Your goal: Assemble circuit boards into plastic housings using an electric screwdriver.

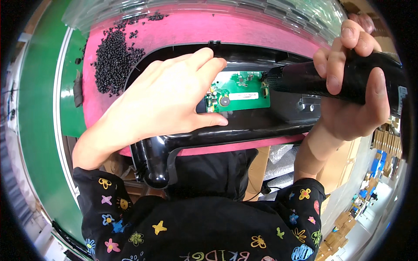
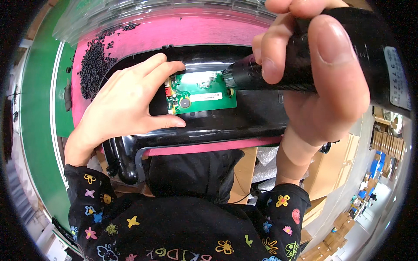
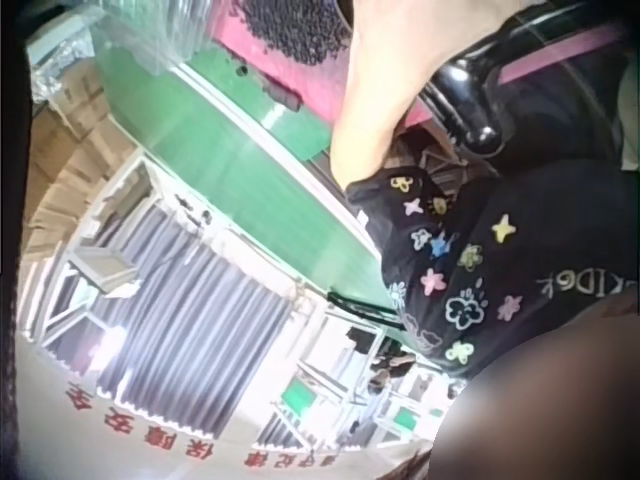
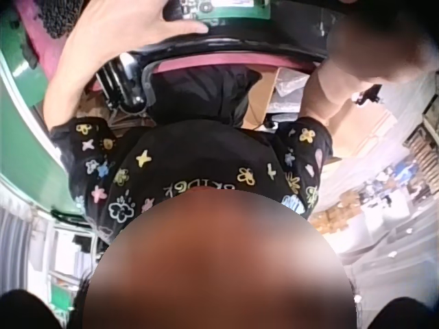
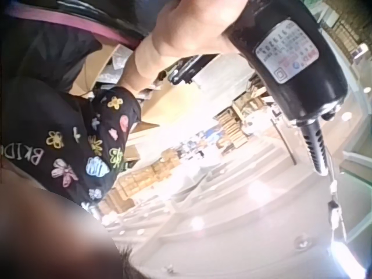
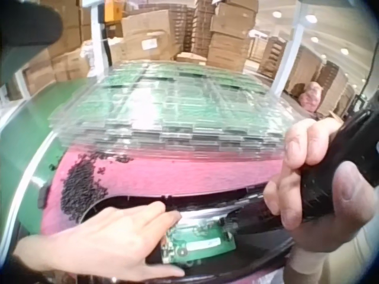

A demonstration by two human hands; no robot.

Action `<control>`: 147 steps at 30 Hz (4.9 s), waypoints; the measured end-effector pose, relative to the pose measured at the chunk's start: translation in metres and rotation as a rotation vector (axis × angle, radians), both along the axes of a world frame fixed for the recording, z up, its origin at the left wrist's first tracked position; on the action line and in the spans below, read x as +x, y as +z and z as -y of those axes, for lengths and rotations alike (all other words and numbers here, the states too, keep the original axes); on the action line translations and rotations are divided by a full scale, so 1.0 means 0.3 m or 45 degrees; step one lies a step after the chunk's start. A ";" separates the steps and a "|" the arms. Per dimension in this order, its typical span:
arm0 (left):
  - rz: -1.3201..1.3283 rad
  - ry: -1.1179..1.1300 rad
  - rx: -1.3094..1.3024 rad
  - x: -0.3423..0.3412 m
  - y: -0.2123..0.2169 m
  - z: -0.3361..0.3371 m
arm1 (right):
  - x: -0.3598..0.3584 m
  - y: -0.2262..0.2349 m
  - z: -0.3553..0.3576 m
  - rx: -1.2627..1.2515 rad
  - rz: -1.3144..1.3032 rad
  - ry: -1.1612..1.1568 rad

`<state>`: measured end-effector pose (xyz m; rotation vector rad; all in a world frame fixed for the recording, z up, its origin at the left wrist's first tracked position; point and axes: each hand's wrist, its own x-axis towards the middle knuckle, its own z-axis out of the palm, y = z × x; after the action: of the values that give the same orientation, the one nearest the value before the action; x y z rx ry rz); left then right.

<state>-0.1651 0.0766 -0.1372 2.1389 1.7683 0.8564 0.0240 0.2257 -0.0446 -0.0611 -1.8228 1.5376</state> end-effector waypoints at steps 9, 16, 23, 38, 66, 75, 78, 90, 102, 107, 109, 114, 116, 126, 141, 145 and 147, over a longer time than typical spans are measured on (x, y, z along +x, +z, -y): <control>-0.074 -0.023 -0.042 0.015 -0.007 -0.016 | 0.008 -0.005 -0.006 0.022 0.011 0.030; 0.025 -0.002 0.059 0.018 -0.018 -0.025 | 0.032 -0.010 0.039 -0.144 -0.173 -0.088; 0.142 -0.191 0.007 0.021 -0.005 -0.015 | 0.057 0.014 0.017 -0.173 -0.224 0.030; 0.039 -0.085 -0.017 0.029 -0.032 -0.068 | 0.069 -0.057 -0.111 0.123 -0.115 0.142; 0.018 -0.042 -0.164 0.048 -0.027 -0.079 | 0.021 -0.037 -0.025 0.076 0.064 -0.756; 0.004 -0.036 -0.167 0.041 -0.029 -0.068 | -0.013 -0.034 -0.019 0.053 0.077 -0.962; -0.006 -0.026 -0.130 0.039 -0.022 -0.069 | -0.028 -0.035 0.022 0.018 0.083 -0.991; -0.050 0.002 -0.058 0.021 -0.034 -0.052 | 0.076 -0.076 -0.065 -0.074 -0.084 -0.239; -0.061 -0.025 -0.036 0.014 -0.036 -0.044 | 0.093 -0.094 -0.100 -0.078 -0.043 -0.090; -0.042 -0.037 -0.009 0.010 -0.039 -0.045 | 0.085 -0.101 -0.097 -0.073 -0.032 -0.036; -0.040 -0.033 -0.007 0.010 -0.040 -0.044 | 0.083 -0.103 -0.099 -0.070 -0.029 -0.014; -0.033 -0.031 -0.031 0.007 -0.038 -0.044 | 0.103 -0.104 -0.114 -0.066 -0.021 0.039; -0.024 -0.033 -0.052 0.008 -0.037 -0.043 | 0.117 -0.103 -0.133 -0.065 -0.020 0.063; 0.014 -0.039 -0.076 0.007 -0.035 -0.045 | 0.094 -0.117 -0.128 -0.054 -0.013 0.175; 0.058 -0.048 -0.049 -0.003 -0.037 -0.037 | 0.103 -0.129 -0.142 -0.045 0.002 0.338; 0.062 -0.048 -0.039 -0.001 -0.036 -0.038 | 0.135 -0.118 -0.167 -0.037 0.002 0.377; 0.063 -0.047 -0.047 0.000 -0.034 -0.038 | 0.125 -0.130 -0.166 -0.034 0.002 0.399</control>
<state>-0.1650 0.0879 -0.1475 2.1018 1.7027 0.8527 0.0614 0.2756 -0.0835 0.2214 -1.8795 1.7747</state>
